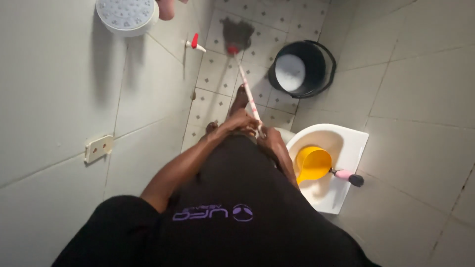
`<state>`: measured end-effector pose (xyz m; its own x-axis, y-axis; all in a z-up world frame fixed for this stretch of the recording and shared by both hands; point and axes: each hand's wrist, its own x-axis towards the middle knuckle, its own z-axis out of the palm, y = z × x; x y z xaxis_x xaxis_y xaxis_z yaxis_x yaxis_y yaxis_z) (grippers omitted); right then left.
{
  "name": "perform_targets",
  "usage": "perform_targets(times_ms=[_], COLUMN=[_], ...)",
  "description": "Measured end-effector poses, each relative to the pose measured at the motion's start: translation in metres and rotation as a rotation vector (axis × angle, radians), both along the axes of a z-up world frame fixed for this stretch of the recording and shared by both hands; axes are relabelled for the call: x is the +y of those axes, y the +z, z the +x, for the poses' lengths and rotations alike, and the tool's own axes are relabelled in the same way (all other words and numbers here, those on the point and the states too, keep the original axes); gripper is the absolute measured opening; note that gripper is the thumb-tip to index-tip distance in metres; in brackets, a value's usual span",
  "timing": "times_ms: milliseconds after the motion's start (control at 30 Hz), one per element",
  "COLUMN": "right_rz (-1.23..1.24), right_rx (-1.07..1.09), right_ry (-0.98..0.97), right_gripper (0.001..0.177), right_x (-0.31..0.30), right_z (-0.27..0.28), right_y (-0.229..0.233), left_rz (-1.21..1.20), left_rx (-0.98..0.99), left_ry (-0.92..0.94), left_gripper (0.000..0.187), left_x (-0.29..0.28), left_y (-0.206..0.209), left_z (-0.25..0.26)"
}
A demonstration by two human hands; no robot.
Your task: Mopping the tiled floor in a bathroom area using a mop and a bucket.
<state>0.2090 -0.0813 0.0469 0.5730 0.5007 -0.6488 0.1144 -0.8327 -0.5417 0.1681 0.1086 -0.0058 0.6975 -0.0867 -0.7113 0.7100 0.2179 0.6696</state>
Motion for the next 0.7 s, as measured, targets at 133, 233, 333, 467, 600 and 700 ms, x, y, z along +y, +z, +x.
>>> perform_targets(times_ms=[133, 233, 333, 467, 600, 700], right_rz=[-0.095, -0.069, -0.070, 0.018, 0.009, 0.130], right_rx=[0.259, 0.039, 0.046, 0.103, 0.042, -0.382], right_ry=[-0.231, -0.245, -0.191, -0.286, -0.244, -0.136], right_gripper=[0.037, 0.040, 0.034, 0.025, 0.025, 0.019], right_x=[0.027, 0.024, 0.032, 0.081, 0.151, 0.198], right_z=[-0.027, -0.035, -0.033, -0.007, 0.062, 0.132], right_y=[0.131, 0.069, 0.007, 0.025, 0.048, -0.048], left_rz=[-0.238, -0.357, -0.439, 0.082, -0.107, 0.047], left_rx=[0.185, 0.287, 0.356, 0.168, -0.088, -0.046], left_ry=[0.028, -0.003, -0.006, 0.148, 0.589, 0.712], left_gripper=[0.021, 0.024, 0.026, 0.015, 0.017, 0.019], left_x=[-0.013, 0.001, 0.013, 0.034, 0.058, 0.079], left_y=[-0.023, -0.078, -0.047, 0.023, -0.011, 0.027], left_z=[-0.024, -0.015, -0.013, -0.002, 0.019, 0.041])
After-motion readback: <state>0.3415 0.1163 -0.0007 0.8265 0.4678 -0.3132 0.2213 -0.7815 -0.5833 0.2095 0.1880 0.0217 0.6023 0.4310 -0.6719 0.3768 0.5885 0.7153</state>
